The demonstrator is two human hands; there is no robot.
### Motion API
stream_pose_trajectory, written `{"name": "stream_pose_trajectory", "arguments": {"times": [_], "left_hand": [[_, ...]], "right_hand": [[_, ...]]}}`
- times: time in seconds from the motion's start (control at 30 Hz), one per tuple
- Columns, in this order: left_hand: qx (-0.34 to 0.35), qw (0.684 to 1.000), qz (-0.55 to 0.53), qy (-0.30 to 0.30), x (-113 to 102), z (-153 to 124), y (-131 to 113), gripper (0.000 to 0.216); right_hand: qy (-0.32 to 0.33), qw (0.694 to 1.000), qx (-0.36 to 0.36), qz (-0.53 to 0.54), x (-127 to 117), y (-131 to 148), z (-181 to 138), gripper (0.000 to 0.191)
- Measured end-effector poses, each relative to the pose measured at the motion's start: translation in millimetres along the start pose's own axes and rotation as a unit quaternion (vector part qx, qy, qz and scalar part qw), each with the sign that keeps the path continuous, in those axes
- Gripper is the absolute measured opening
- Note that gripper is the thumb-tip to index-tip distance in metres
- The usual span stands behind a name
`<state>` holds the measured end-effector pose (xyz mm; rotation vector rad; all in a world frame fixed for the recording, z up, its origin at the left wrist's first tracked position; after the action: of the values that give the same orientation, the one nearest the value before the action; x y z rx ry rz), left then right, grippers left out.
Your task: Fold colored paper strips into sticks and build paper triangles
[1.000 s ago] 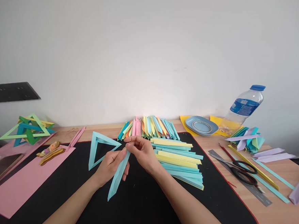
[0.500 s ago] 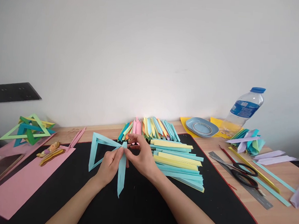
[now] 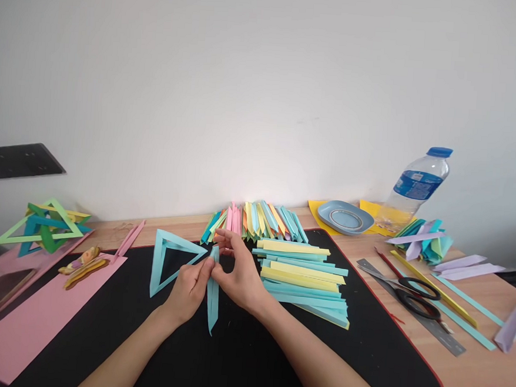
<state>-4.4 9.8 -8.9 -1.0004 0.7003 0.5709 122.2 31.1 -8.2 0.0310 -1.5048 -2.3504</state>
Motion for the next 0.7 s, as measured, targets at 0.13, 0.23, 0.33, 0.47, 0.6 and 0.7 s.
{"name": "stream_pose_trajectory", "arguments": {"times": [0.13,0.23,0.33,0.47,0.6,0.7], "left_hand": [[0.009,1.0,-0.013,-0.008,0.2,0.2,0.8,0.036],[-0.014,1.0,-0.021,-0.017,-1.4,0.0,0.6,0.041],[-0.044,0.997,-0.068,-0.019,-3.7,0.2,-2.4,0.043],[-0.092,0.981,-0.17,0.0,-5.4,0.3,-6.5,0.042],[-0.096,0.977,-0.192,0.01,-6.9,0.3,-6.9,0.048],[-0.094,0.973,-0.211,0.021,-7.5,0.4,-6.0,0.048]], "right_hand": [[-0.007,1.0,0.017,0.025,-1.9,-3.5,1.5,0.057],[-0.016,0.998,0.036,0.043,-4.6,-4.5,3.8,0.05],[-0.036,0.994,0.06,0.08,-7.6,-1.9,6.5,0.035],[-0.042,0.989,0.106,0.092,-9.2,3.5,8.7,0.024],[-0.018,0.99,0.103,0.099,-7.9,5.4,8.9,0.025],[-0.015,0.989,0.099,0.113,-7.3,3.2,8.2,0.027]]}}
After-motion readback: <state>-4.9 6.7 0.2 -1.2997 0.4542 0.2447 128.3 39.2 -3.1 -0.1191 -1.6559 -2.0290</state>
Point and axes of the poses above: each hand's wrist, its own z-axis towards the middle knuckle, its own x-axis out of the palm, y = z × x, the point moved 2 cm from there along z, towards the middle knuckle, and after that the axes turned 13 degrees about z, right-handed, at the moved point
